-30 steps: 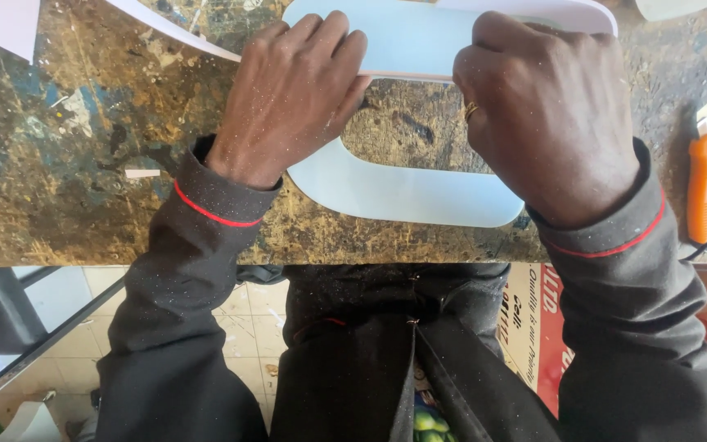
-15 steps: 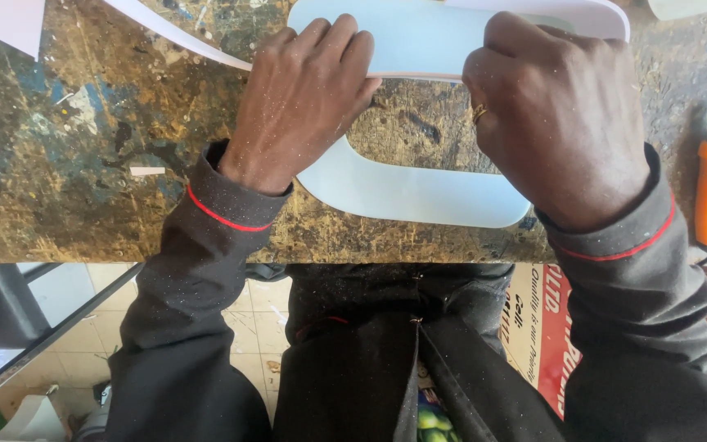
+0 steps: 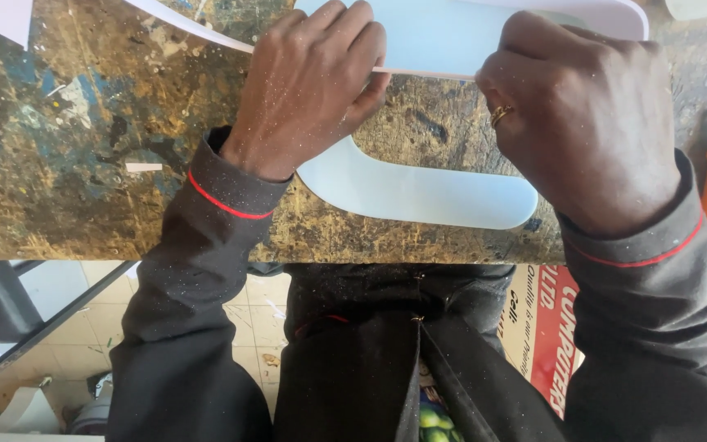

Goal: Assembling a 3D letter by gluing a plastic side strip to a 'U' shaped base.

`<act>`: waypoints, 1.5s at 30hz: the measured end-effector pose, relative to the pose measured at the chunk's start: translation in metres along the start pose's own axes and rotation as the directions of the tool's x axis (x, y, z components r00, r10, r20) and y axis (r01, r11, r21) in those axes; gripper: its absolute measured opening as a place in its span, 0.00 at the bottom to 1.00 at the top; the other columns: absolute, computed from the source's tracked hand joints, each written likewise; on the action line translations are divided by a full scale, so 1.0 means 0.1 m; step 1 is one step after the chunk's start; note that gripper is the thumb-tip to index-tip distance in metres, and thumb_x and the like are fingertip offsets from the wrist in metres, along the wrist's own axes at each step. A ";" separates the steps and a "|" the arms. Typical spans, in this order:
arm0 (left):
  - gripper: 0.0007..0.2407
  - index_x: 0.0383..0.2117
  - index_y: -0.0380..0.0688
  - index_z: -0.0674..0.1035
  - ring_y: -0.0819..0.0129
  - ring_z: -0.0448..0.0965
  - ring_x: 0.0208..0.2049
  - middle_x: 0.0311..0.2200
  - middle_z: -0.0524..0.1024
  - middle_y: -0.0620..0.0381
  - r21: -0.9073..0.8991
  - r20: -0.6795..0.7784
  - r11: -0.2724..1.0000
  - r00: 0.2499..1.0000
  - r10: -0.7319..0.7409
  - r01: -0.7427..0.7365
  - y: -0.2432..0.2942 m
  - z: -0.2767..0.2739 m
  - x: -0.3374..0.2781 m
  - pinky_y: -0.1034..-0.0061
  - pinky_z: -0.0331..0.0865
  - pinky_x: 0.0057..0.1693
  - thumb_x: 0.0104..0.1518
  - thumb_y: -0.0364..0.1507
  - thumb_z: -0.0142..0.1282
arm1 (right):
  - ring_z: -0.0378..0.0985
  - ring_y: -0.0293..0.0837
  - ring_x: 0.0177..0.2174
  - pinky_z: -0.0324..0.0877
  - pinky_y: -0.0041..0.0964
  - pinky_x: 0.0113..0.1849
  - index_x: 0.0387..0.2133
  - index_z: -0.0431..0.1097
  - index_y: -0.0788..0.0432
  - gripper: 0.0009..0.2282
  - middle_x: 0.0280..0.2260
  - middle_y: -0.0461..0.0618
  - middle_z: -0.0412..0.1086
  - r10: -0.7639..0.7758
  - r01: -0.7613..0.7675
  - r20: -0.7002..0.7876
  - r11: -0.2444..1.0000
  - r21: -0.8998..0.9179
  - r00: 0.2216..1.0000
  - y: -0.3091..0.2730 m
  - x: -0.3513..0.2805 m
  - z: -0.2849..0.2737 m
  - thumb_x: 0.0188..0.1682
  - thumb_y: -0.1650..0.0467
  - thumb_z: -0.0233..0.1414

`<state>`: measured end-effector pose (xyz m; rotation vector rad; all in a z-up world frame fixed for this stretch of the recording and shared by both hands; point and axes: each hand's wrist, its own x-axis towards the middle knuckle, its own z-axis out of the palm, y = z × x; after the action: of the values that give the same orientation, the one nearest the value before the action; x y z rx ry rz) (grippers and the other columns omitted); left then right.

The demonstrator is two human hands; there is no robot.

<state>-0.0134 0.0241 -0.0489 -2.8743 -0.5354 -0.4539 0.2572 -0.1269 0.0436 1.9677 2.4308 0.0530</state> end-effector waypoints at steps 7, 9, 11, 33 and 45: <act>0.12 0.55 0.51 0.77 0.61 0.77 0.50 0.52 0.75 0.59 0.012 0.028 1.000 0.999 -0.021 0.021 0.03 -0.01 -0.01 0.63 0.78 0.50 0.84 0.43 0.62 | 0.69 0.52 0.29 0.55 0.47 0.27 0.30 0.71 0.47 0.11 0.36 0.39 0.65 0.017 -0.016 0.029 0.999 -0.034 0.999 -0.01 -0.02 -0.01 0.57 0.77 0.61; 0.13 0.56 0.51 0.76 0.60 0.77 0.51 0.53 0.75 0.58 0.007 0.041 0.999 0.999 -0.033 0.033 0.05 -0.03 -0.01 0.62 0.79 0.51 0.83 0.42 0.63 | 0.69 0.52 0.29 0.54 0.47 0.28 0.29 0.67 0.49 0.12 0.36 0.40 0.64 0.025 -0.022 0.050 0.999 -0.044 0.998 -0.02 -0.01 -0.02 0.56 0.77 0.61; 0.13 0.57 0.51 0.76 0.61 0.75 0.52 0.55 0.74 0.58 0.013 0.065 0.998 0.996 -0.061 0.060 0.07 -0.05 0.00 0.62 0.77 0.51 0.83 0.43 0.62 | 0.69 0.51 0.30 0.55 0.47 0.28 0.28 0.67 0.47 0.12 0.36 0.40 0.64 0.023 -0.021 0.031 0.998 -0.058 0.999 -0.03 -0.01 -0.02 0.56 0.76 0.61; 0.16 0.41 0.54 0.76 0.75 0.74 0.38 0.41 0.76 0.66 0.006 -0.008 1.000 1.000 -0.030 0.030 0.00 -0.07 0.08 0.80 0.73 0.42 0.73 0.44 0.73 | 0.71 0.46 0.44 0.61 0.37 0.43 0.68 0.82 0.70 0.12 0.62 0.59 0.77 0.462 -0.371 0.015 0.691 0.620 0.886 0.43 -0.76 0.12 0.88 0.85 0.80; 0.17 0.40 0.52 0.76 0.71 0.72 0.37 0.39 0.75 0.62 -0.092 0.073 0.994 0.996 -0.050 0.056 0.02 -0.13 0.11 0.76 0.70 0.42 0.71 0.41 0.77 | 0.77 0.55 0.48 0.76 0.45 0.47 0.63 0.73 0.75 0.15 0.54 0.63 0.71 0.680 -0.419 -0.165 0.605 0.677 0.715 1.09 -0.66 1.06 0.74 0.83 0.73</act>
<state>-0.0063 0.0231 -0.0335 -2.9822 -0.6193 -0.3973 0.3806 -0.1665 -0.0594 3.2848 2.0147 -0.3973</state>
